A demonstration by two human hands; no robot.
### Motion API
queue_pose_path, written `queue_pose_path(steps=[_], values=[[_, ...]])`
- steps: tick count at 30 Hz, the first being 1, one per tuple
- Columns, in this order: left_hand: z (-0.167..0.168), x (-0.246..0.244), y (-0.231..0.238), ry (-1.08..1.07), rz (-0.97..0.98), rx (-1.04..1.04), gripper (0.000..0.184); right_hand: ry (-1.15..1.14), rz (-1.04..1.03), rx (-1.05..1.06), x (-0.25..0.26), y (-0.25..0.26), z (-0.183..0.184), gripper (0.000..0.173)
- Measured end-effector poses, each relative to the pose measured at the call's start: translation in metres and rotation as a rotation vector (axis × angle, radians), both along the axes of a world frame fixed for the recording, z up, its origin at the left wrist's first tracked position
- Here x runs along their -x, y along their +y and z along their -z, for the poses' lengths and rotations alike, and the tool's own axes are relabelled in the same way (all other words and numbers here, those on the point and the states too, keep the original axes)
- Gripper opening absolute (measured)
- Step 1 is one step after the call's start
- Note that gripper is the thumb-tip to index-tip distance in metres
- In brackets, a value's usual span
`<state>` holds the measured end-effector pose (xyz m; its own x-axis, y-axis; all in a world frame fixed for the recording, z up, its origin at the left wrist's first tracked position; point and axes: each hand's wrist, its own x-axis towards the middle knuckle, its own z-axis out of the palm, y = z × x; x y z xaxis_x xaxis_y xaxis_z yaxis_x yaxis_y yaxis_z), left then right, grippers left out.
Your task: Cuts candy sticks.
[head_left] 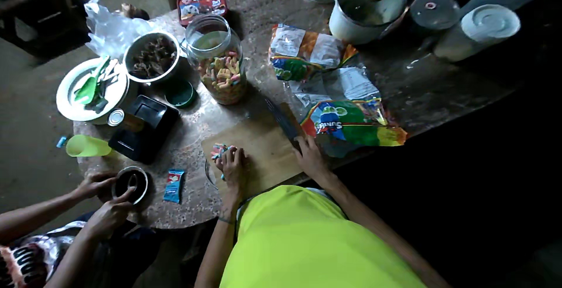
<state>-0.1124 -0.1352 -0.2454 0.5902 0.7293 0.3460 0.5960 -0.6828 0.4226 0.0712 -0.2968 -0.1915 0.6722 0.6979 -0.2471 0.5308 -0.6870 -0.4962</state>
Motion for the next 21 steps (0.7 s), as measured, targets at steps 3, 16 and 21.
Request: queue_pose_path(steps=[3,16,21], values=[[-0.011,-0.002,-0.001,-0.045,-0.014,0.042,0.022,0.0,0.092,-0.238,-0.01,-0.044,0.002,0.029],[-0.102,-0.211,-0.064,0.035,0.676,0.067,0.024,0.26,-0.129,-0.27,-0.137,-0.04,-0.119,0.047],[-0.125,-0.197,-0.055,0.146,0.653,0.199,0.032,0.292,0.043,-0.076,-0.123,-0.046,-0.113,0.043]])
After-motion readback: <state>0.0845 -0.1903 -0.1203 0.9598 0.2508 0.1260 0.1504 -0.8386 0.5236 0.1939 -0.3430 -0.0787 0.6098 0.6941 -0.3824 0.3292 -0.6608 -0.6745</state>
